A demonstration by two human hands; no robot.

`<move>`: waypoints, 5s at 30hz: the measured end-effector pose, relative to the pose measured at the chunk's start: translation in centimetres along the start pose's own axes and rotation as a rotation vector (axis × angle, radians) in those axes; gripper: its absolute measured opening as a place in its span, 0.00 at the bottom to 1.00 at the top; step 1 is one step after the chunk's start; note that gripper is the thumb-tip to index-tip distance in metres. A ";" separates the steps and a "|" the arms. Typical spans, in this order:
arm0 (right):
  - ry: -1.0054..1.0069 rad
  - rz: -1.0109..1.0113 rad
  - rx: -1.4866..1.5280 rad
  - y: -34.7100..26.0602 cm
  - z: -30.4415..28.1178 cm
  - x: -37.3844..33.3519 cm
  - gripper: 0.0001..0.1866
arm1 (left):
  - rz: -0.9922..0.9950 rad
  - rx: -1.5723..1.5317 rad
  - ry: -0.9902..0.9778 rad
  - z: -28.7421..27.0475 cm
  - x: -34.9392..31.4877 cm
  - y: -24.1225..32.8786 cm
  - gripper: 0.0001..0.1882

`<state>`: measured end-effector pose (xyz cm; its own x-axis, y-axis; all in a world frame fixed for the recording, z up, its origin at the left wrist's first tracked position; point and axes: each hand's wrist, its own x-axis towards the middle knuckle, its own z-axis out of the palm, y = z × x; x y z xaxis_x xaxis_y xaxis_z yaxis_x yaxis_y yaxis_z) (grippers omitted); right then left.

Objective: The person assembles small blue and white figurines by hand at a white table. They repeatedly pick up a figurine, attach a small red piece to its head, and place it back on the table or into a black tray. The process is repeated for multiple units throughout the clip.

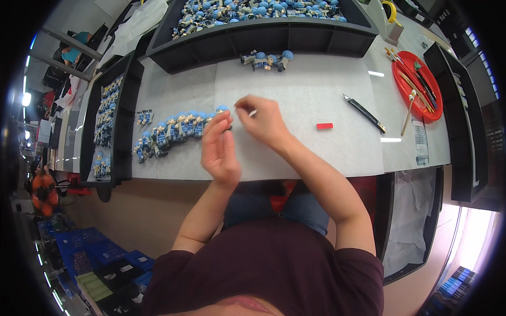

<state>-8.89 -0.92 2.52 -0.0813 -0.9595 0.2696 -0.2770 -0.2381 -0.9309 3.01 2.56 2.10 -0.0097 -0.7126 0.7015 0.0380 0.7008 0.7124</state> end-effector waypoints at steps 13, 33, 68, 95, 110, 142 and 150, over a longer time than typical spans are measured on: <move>0.245 0.253 -0.387 3.1 -7.5 4.8 0.14 | -0.501 -0.243 -0.229 4.4 0.7 -2.5 0.15; 0.208 0.221 0.516 1.4 -3.6 -8.3 0.16 | -1.012 -0.704 -0.195 3.6 1.2 -3.1 0.17; 0.232 0.208 0.575 1.2 -3.6 -8.7 0.17 | -1.066 -0.706 -0.174 3.8 1.0 -3.6 0.17; 0.270 0.237 0.643 1.5 -4.1 -8.7 0.10 | -0.932 -0.700 -0.247 3.5 1.2 -2.6 0.24; 0.227 0.173 0.589 2.0 -4.0 -8.8 0.09 | -0.914 -0.690 -0.252 3.4 1.2 -2.7 0.24; 0.229 0.212 0.571 1.3 -3.9 -8.6 0.10 | -1.078 -0.917 -0.203 2.9 1.2 -3.5 0.25; 0.281 0.269 0.628 1.9 -3.9 -8.6 0.09 | -1.032 -0.872 -0.263 3.1 0.9 -3.5 0.24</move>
<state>-12.44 7.48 -0.58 -0.3348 -0.9422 -0.0139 0.3810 -0.1219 -0.9165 -0.19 -0.45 0.32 -0.5992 -0.7965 -0.0804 0.5062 -0.4547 0.7328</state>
